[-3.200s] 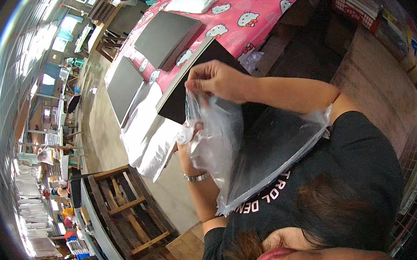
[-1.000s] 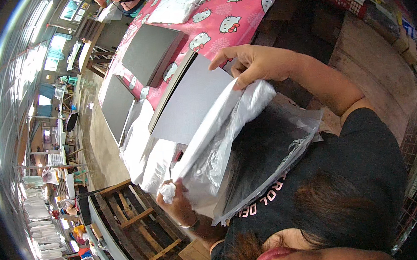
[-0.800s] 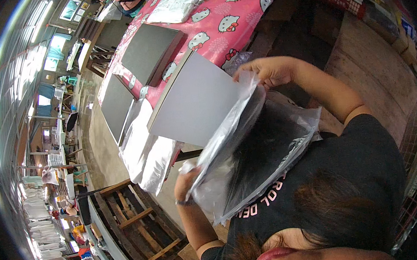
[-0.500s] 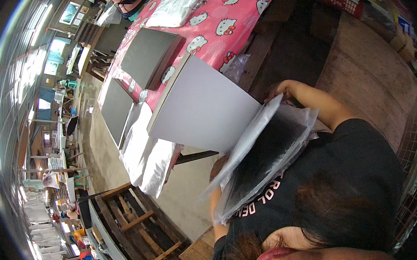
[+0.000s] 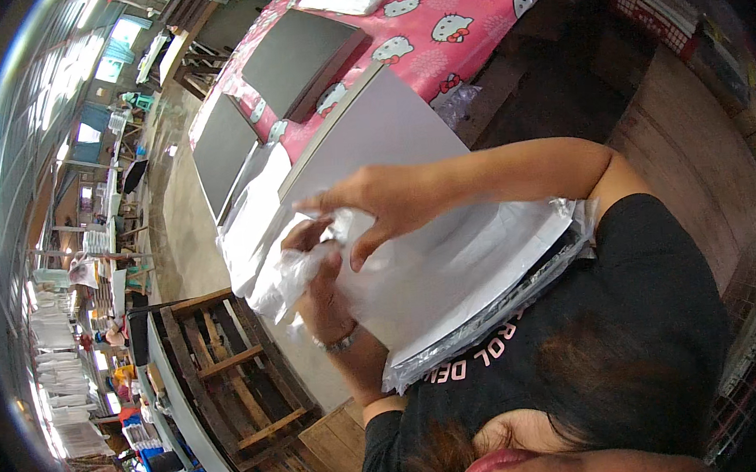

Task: The person wraps individual flat rectangular items in plastic film by hand and stacks them.

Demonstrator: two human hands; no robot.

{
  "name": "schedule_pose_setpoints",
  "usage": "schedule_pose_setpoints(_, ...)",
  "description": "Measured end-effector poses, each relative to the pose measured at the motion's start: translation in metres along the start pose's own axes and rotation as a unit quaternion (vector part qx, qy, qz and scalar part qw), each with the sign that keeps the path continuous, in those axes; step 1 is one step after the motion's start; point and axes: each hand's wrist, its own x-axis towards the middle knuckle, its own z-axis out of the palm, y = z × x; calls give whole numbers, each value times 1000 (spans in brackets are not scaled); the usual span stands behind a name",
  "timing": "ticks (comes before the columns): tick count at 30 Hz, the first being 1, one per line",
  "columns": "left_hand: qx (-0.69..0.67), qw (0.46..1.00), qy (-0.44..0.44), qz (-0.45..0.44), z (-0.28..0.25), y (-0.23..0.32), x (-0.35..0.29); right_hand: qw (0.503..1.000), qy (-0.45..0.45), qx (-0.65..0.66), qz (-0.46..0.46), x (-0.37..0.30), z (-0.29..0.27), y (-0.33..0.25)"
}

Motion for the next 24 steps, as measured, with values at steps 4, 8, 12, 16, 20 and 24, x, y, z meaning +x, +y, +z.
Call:
schedule_pose_setpoints(4,-84,996,-19,3,4,-3,11,978,-42,108,173,9,-30,9)
schedule_pose_setpoints(8,-98,993,7,-68,8,-10,13,992,-32,109,58,9,-30,18)
schedule_pose_setpoints(12,-56,994,62,-74,17,-16,17,974,-41,108,194,12,-33,19)
schedule_pose_setpoints(16,-31,996,63,-54,17,-21,21,966,-32,104,233,10,-32,28)
schedule_pose_setpoints(20,-65,993,82,-50,33,-22,25,955,69,239,162,10,-20,44)
schedule_pose_setpoints(24,-36,995,44,-87,26,-33,21,983,95,111,115,10,-23,33)
